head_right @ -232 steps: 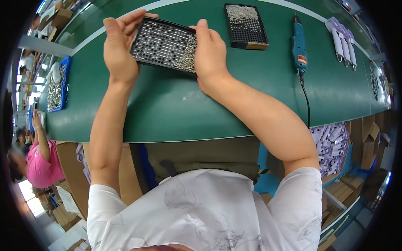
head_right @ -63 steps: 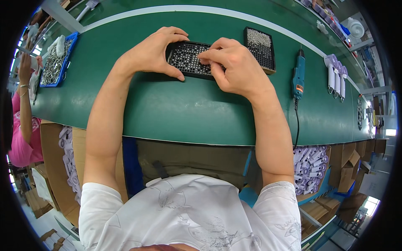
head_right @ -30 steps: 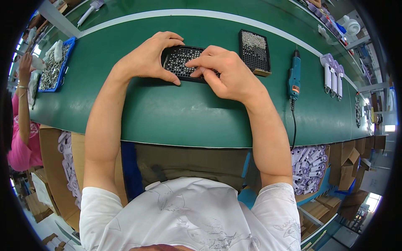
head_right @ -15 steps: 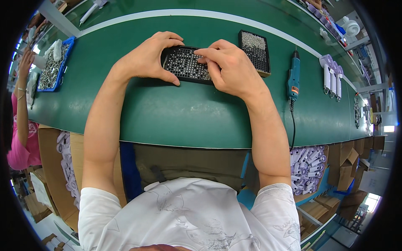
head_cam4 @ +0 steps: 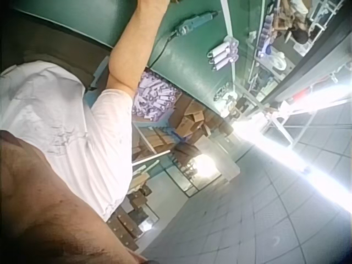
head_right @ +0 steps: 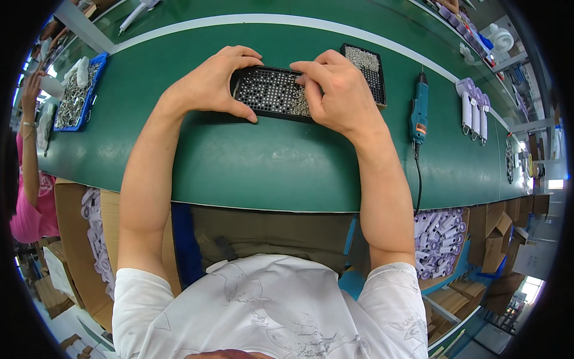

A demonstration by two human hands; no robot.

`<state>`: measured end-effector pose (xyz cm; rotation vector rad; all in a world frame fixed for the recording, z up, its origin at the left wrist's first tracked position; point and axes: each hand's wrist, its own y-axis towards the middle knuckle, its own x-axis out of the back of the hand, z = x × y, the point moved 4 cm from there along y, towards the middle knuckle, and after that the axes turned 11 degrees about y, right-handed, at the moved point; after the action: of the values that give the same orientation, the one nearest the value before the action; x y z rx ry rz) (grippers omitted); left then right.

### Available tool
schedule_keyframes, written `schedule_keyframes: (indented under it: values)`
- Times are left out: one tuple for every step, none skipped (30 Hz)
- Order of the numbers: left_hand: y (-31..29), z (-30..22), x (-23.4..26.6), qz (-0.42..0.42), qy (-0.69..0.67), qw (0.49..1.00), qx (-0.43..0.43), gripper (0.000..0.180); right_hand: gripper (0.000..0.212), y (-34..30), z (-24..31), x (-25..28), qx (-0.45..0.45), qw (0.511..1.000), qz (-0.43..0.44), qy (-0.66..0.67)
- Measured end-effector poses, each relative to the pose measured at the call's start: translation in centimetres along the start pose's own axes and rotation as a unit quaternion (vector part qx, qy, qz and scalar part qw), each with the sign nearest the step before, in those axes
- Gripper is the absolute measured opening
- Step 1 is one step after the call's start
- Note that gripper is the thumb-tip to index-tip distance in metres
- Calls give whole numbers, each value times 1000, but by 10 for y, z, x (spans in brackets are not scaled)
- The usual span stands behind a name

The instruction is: Assembling a handheld fan by fastening components with an electric screwdriver and organizing screws.

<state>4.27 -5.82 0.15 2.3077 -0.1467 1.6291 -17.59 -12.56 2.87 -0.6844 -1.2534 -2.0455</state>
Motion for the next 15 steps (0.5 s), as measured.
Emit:
schedule_keyframes:
  values:
    - [1, 0, 0, 2, 4, 1000, -1, 96, 24, 1, 1, -2, 16, 999, -6, 42]
    - [1, -1, 0, 5, 8, 1000, -3, 96, 24, 1, 3, -3, 31, 996, -11, 84]
    - [1, -1, 1, 5, 8, 1000, -3, 96, 24, 1, 4, -4, 30, 996, -11, 83]
    - [0, -2, 1, 6, 7, 1000, 0, 96, 23, 0, 6, -7, 33, 996, 10, 82]
    - [-1, -1, 1, 7, 6, 1000, 4, 97, 23, 0, 7, -9, 36, 996, 31, 81]
    - [-1, -1, 1, 7, 6, 1000, 4, 97, 22, 0, 6, -8, 28, 997, 25, 63]
    - [-1, -1, 2, 8, 5, 1000, 5, 97, 22, 0, 6, -6, 28, 997, 25, 63]
    - [-1, -1, 2, 9, 5, 1000, 5, 97, 22, 1, 4, -2, 22, 998, 9, 61]
    - [-1, -1, 1, 9, 5, 1000, 6, 97, 22, 1, 2, 1, 17, 998, -6, 60]
    - [-1, 0, 1, 6, 8, 1000, 3, 97, 21, 1, 2, 1, 18, 999, -3, 48]
    - [0, -1, 0, 3, 11, 1000, -2, 96, 21, 0, 2, -1, 18, 999, -4, 48]
    - [0, -1, 0, 4, 10, 1000, -3, 96, 21, -1, 1, -6, 18, 998, -1, 58]
    - [0, -1, 1, 4, 9, 1000, -2, 97, 21, -2, 1, -9, 19, 997, 2, 68]
    - [-1, -1, 2, 4, 8, 1000, 0, 97, 21, -1, 2, -8, 19, 997, 2, 68]
    - [-1, -1, 2, 4, 8, 1000, 0, 97, 21, 1, 4, -7, 15, 998, -1, 64]
